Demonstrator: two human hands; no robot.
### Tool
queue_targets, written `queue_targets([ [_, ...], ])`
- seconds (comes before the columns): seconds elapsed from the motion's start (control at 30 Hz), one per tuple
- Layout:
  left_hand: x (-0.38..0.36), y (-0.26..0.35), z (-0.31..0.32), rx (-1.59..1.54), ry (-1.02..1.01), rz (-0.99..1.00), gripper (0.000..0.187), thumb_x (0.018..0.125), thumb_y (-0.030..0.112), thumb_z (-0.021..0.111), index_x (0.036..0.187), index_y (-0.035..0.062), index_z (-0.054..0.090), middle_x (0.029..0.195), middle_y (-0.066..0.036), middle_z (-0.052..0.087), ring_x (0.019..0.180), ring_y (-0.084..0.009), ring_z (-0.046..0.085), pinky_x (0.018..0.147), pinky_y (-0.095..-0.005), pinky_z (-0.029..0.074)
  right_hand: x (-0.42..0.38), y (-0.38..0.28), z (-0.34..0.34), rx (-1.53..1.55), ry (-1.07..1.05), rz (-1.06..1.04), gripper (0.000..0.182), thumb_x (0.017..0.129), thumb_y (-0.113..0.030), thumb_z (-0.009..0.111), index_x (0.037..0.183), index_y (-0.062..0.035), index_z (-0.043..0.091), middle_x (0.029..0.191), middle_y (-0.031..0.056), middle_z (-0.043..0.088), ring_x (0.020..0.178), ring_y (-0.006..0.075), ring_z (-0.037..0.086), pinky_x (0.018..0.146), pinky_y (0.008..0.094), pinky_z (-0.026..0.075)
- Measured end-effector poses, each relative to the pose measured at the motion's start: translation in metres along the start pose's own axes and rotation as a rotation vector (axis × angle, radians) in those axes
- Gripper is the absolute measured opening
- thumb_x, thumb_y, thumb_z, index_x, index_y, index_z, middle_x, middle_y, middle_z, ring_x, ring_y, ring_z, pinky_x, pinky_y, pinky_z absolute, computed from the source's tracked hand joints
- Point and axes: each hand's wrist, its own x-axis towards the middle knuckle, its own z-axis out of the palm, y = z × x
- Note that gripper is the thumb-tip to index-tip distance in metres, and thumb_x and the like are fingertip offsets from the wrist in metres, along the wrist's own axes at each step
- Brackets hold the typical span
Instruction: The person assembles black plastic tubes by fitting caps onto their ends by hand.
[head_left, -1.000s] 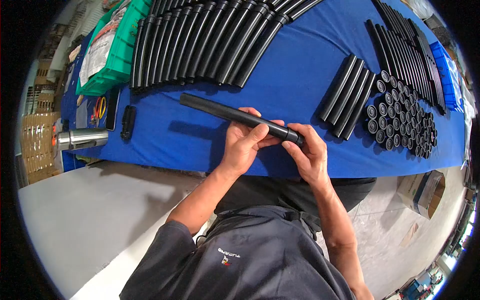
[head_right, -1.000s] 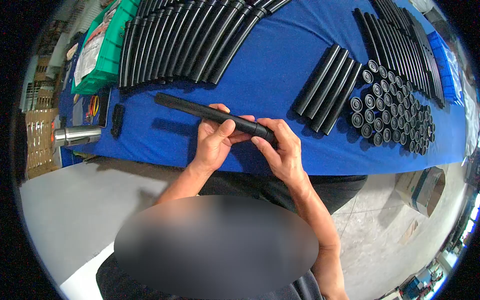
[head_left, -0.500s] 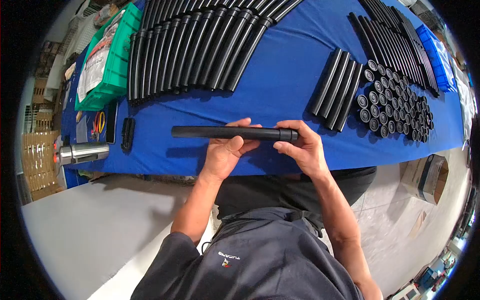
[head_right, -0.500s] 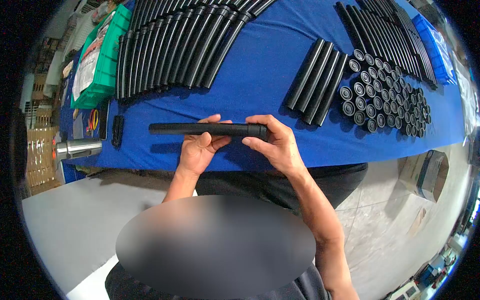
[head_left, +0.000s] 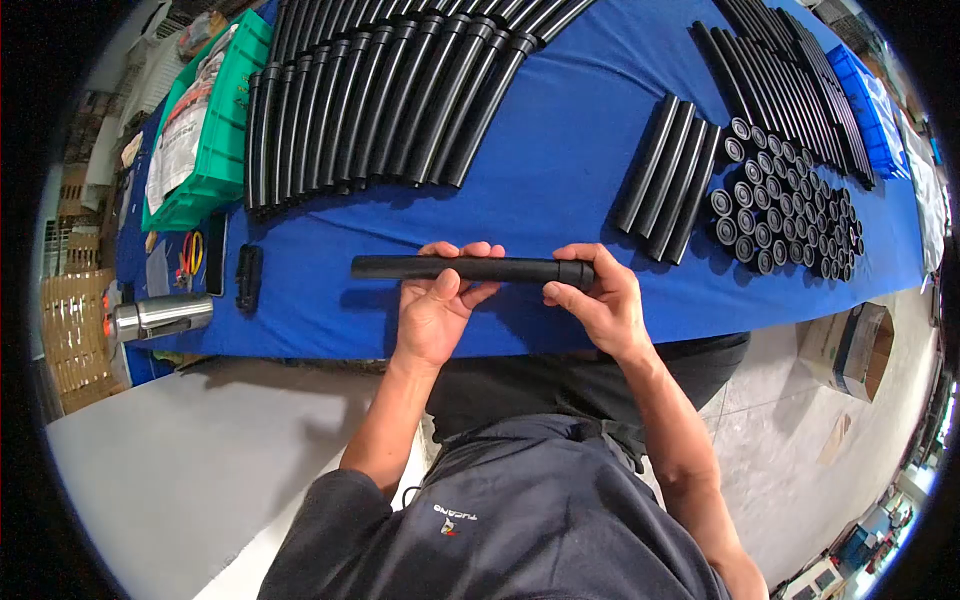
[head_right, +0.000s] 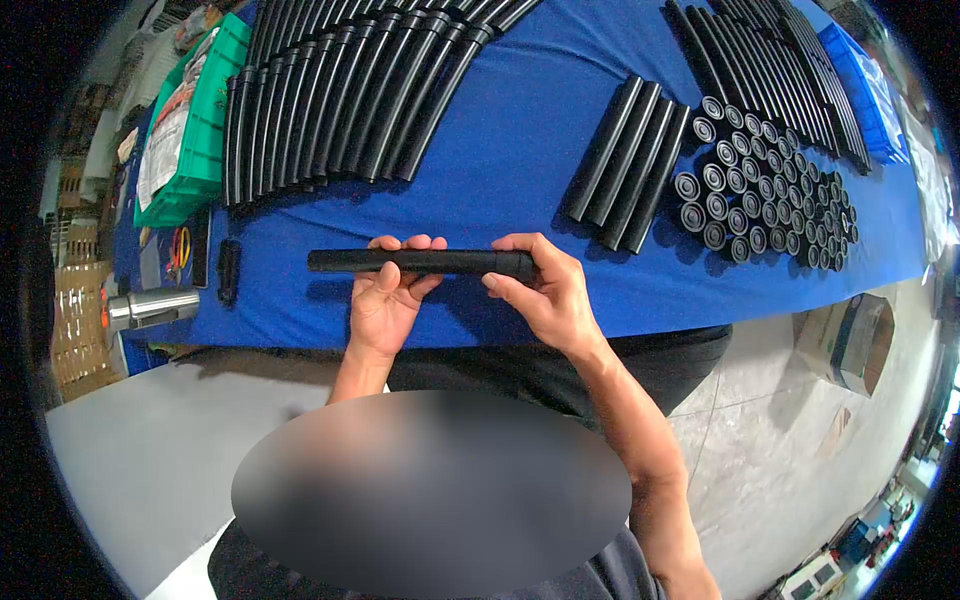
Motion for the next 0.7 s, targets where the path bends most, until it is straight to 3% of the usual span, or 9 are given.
queue_targets([
  [0.17, -0.002, 0.001, 0.006, -0.024, 0.015, -0.011, 0.034, 0.099, 0.008, 0.067, 0.131, 0.0088, 0.057, 0.136, -0.021, 0.063, 0.139, -0.0396, 0.052, 0.11, -0.0561, 0.052, 0.0, 0.011, 0.0, -0.152, 0.042, -0.112, 0.034, 0.088, -0.009, 0.081, 0.117, -0.0006, 0.066, 0.091, 0.0063, 0.069, 0.085, 0.0116, 0.067, 0.073, 0.0285, 0.054],
  [0.2, -0.003, 0.001, 0.007, -0.011, 0.022, -0.013, 0.036, 0.098, 0.008, 0.068, 0.132, 0.0089, 0.056, 0.136, -0.021, 0.063, 0.14, -0.0391, 0.051, 0.112, -0.0564, 0.05, -0.001, 0.011, 0.0, -0.221, 0.056, -0.167, 0.035, 0.086, -0.011, 0.082, 0.116, -0.0019, 0.067, 0.096, 0.0095, 0.069, 0.087, 0.0174, 0.068, 0.076, 0.0327, 0.054],
  [0.27, -0.003, -0.001, 0.003, -0.017, 0.01, -0.017, 0.039, 0.098, 0.007, 0.068, 0.134, 0.0088, 0.054, 0.137, -0.02, 0.064, 0.14, -0.0389, 0.051, 0.116, -0.057, 0.045, 0.003, 0.002, -0.002, -0.406, 0.061, -0.504, 0.034, 0.084, -0.009, 0.082, 0.113, -0.0017, 0.065, 0.103, 0.0151, 0.067, 0.092, 0.032, 0.068, 0.083, 0.0395, 0.055],
  [0.3, -0.005, -0.001, -0.007, -0.042, -0.012, -0.024, 0.039, 0.097, 0.004, 0.068, 0.133, 0.0089, 0.054, 0.136, -0.02, 0.064, 0.141, -0.0389, 0.05, 0.117, -0.0581, 0.043, -0.001, -0.005, 0.0, -0.377, 0.057, -0.484, 0.032, 0.084, -0.008, 0.08, 0.112, -0.0016, 0.065, 0.102, 0.0151, 0.067, 0.094, 0.034, 0.067, 0.083, 0.0402, 0.055],
  [0.37, -0.005, 0.003, -0.008, -0.072, -0.062, -0.03, 0.036, 0.095, 0.0, 0.069, 0.128, 0.0092, 0.056, 0.133, -0.018, 0.065, 0.138, -0.0387, 0.053, 0.116, -0.0594, 0.045, -0.005, -0.013, -0.005, -0.312, -0.026, -0.358, 0.031, 0.088, -0.01, 0.079, 0.114, -0.0012, 0.066, 0.097, 0.014, 0.067, 0.087, 0.0276, 0.069, 0.076, 0.038, 0.055],
  [0.4, -0.005, 0.003, -0.004, -0.067, -0.022, -0.024, 0.035, 0.093, -0.001, 0.071, 0.123, 0.0096, 0.057, 0.129, -0.018, 0.067, 0.136, -0.0389, 0.055, 0.109, -0.0571, 0.052, -0.006, -0.012, -0.005, -0.152, -0.06, -0.189, 0.03, 0.089, -0.011, 0.079, 0.114, -0.0007, 0.066, 0.094, 0.0127, 0.067, 0.083, 0.0238, 0.07, 0.073, 0.0365, 0.055],
  [0.43, -0.005, 0.004, -0.004, -0.078, -0.015, -0.036, 0.035, 0.092, -0.003, 0.071, 0.122, 0.0081, 0.056, 0.129, -0.019, 0.066, 0.136, -0.0394, 0.055, 0.111, -0.0576, 0.052, -0.008, -0.009, -0.005, 0.019, -0.1, -0.024, 0.03, 0.091, -0.012, 0.079, 0.115, -0.0002, 0.066, 0.092, 0.0115, 0.067, 0.078, 0.02, 0.07, 0.07, 0.0351, 0.055],
  [0.5, -0.005, 0.003, -0.003, -0.063, 0.005, -0.049, 0.034, 0.092, -0.004, 0.071, 0.121, 0.0067, 0.056, 0.129, -0.021, 0.065, 0.134, -0.0398, 0.056, 0.11, -0.057, 0.053, -0.007, -0.005, -0.004, -0.01, -0.066, -0.119, 0.029, 0.093, -0.013, 0.077, 0.116, 0.0006, 0.065, 0.09, 0.0096, 0.067, 0.073, 0.0154, 0.069, 0.065, 0.0332, 0.054],
  [0.7, -0.003, 0.002, -0.007, 0.001, -0.049, -0.025, 0.034, 0.094, -0.002, 0.07, 0.124, 0.0063, 0.056, 0.131, -0.02, 0.065, 0.134, -0.0381, 0.057, 0.11, -0.0552, 0.054, -0.01, -0.006, -0.005, -0.152, -0.049, -0.219, 0.03, 0.093, -0.014, 0.075, 0.116, 0.0008, 0.063, 0.09, 0.0145, 0.066, 0.079, 0.0273, 0.069, 0.071, 0.0393, 0.053],
])
